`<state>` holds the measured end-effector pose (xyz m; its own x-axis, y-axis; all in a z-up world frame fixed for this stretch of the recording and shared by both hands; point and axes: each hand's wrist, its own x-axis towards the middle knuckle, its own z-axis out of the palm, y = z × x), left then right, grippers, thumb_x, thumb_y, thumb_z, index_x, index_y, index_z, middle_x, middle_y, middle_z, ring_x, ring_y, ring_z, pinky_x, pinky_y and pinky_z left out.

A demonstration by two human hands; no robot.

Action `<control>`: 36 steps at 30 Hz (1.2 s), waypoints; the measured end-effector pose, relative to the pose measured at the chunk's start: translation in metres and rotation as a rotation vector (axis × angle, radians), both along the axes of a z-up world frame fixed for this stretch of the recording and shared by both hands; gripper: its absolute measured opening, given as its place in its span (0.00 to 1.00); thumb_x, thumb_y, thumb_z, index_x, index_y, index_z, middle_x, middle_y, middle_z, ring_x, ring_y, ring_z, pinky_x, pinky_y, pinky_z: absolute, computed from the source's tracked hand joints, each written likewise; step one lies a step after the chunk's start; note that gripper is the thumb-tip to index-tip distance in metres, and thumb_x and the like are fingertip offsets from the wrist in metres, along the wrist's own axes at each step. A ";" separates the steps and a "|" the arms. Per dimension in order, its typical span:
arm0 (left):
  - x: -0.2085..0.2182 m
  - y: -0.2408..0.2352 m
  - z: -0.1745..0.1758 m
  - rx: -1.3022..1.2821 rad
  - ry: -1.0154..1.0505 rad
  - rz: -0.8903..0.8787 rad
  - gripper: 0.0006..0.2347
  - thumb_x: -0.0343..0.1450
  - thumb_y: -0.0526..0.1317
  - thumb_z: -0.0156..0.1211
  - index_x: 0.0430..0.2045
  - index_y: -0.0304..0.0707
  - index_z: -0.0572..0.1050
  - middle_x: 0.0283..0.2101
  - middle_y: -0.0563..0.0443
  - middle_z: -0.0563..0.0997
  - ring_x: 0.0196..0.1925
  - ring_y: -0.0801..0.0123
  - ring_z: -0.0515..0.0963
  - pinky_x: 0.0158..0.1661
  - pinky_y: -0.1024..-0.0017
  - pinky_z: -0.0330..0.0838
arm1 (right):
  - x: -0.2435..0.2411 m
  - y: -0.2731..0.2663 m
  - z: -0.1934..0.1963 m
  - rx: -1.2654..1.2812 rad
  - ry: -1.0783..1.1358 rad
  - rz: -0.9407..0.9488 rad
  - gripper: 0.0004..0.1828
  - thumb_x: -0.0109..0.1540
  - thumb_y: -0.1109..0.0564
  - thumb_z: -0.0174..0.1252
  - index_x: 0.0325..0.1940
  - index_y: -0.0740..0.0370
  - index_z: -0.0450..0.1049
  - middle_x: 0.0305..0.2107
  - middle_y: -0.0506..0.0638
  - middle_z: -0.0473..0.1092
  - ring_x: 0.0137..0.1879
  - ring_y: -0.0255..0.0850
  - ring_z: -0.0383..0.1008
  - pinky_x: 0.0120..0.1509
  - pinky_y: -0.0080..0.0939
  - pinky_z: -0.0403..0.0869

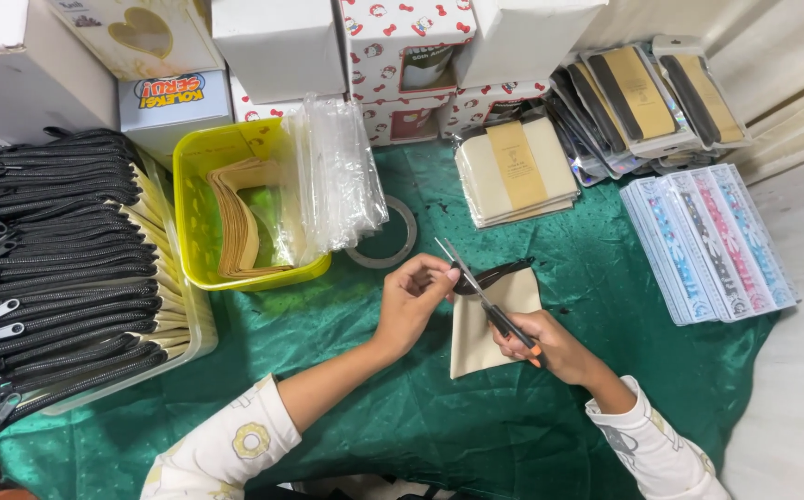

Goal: The person aligns a black zipper along the edge of a cream-colored fabric pouch and uses scissors to trim the excess zipper length. The person then inspects the trimmed edge.

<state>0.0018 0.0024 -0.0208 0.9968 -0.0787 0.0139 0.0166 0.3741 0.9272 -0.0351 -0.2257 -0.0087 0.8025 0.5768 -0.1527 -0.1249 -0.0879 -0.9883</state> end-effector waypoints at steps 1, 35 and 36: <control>0.001 0.000 -0.002 0.000 -0.002 0.004 0.04 0.69 0.34 0.67 0.32 0.31 0.80 0.23 0.46 0.82 0.27 0.74 0.80 0.33 0.76 0.77 | 0.001 -0.001 -0.004 0.000 -0.002 0.004 0.21 0.66 0.43 0.56 0.26 0.60 0.68 0.14 0.44 0.59 0.21 0.30 0.56 0.26 0.30 0.62; 0.005 0.002 -0.009 -0.031 -0.025 -0.053 0.03 0.66 0.30 0.68 0.29 0.30 0.80 0.20 0.45 0.81 0.24 0.75 0.80 0.31 0.79 0.76 | 0.004 -0.009 -0.011 0.006 -0.005 -0.007 0.23 0.67 0.48 0.54 0.19 0.57 0.65 0.10 0.43 0.55 0.18 0.29 0.50 0.23 0.30 0.57; 0.004 0.003 -0.010 -0.031 -0.026 -0.059 0.03 0.66 0.30 0.68 0.29 0.30 0.80 0.20 0.45 0.81 0.24 0.75 0.80 0.31 0.78 0.77 | 0.002 -0.010 -0.014 0.001 -0.008 -0.006 0.23 0.67 0.50 0.54 0.19 0.58 0.65 0.09 0.43 0.56 0.18 0.29 0.50 0.23 0.30 0.57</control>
